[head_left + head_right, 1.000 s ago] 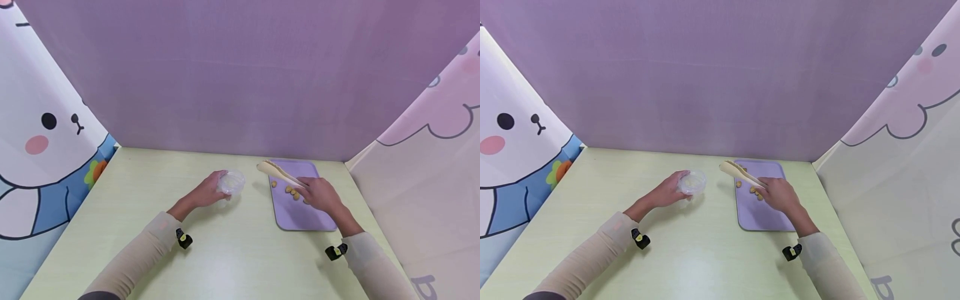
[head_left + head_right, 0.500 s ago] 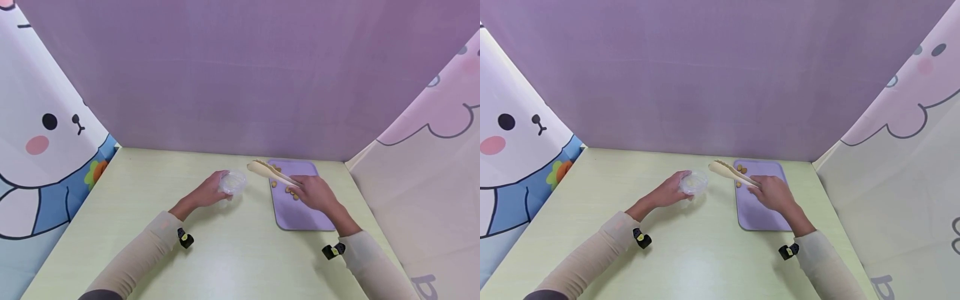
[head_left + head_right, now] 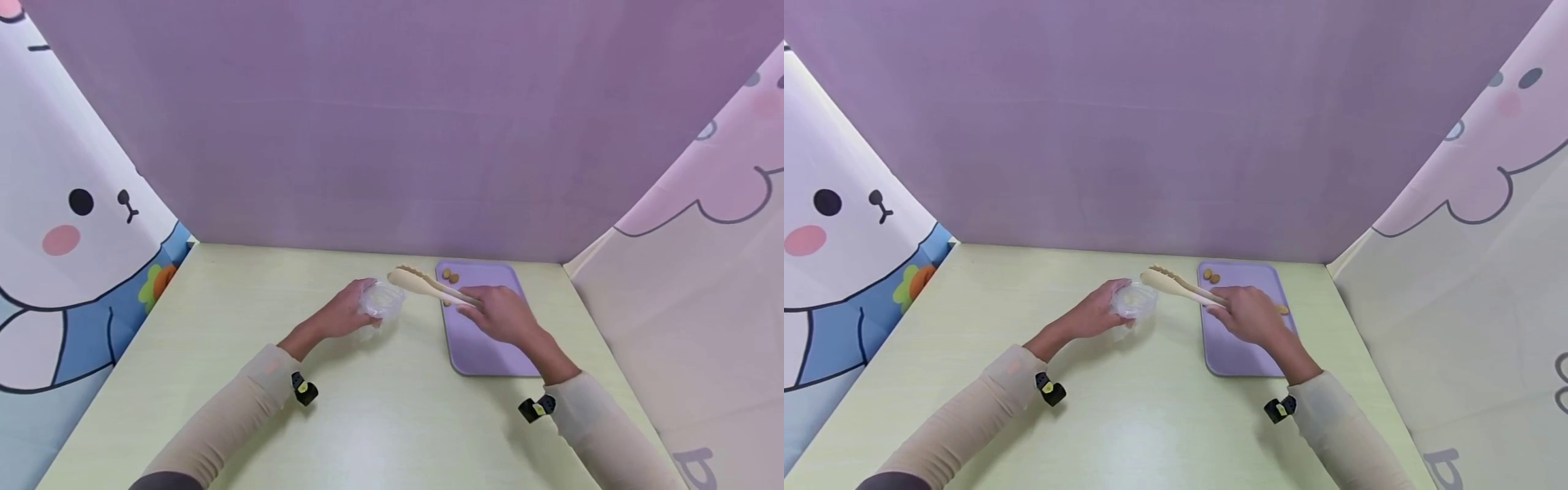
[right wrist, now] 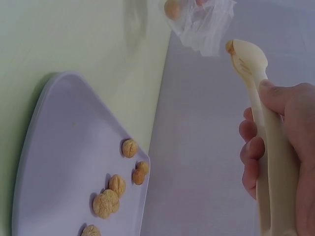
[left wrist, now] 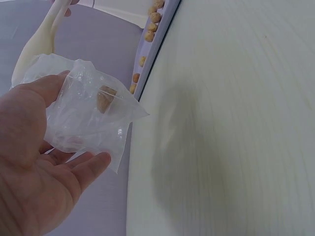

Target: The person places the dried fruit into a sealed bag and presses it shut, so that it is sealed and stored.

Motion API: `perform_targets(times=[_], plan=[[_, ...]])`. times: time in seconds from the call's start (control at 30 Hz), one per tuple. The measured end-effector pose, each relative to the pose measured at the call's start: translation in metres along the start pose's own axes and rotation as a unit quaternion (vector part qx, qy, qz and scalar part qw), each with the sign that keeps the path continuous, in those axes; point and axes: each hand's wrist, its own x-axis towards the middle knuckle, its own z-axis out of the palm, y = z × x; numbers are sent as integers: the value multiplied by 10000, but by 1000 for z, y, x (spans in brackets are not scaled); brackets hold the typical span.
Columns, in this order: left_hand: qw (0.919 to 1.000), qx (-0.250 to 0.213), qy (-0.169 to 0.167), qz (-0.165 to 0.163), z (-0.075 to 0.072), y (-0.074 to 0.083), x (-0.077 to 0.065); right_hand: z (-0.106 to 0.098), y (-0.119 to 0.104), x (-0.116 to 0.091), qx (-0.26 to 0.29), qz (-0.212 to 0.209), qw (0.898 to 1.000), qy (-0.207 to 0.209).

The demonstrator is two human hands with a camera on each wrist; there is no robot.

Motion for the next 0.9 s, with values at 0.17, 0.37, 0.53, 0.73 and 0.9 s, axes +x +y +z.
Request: perform_targets(times=[0.17,0.37,0.53,0.73,0.9], plan=[[9999,-31,21,111,0,1,1,2,-4,1,32,-39,9999,-101],[9999,-58,48,151,1,1,1,3,-5,1,80,-98,9998,-126],[9997,-118,74,178,1,0,1,5,-6,2,200,-89,9997,-144],[9998,-111,85,171,1,-2,2,5,-5,1,248,6,9996,-115],[9999,-57,60,114,1,-4,1,3,-3,0,236,46,9997,-64]])
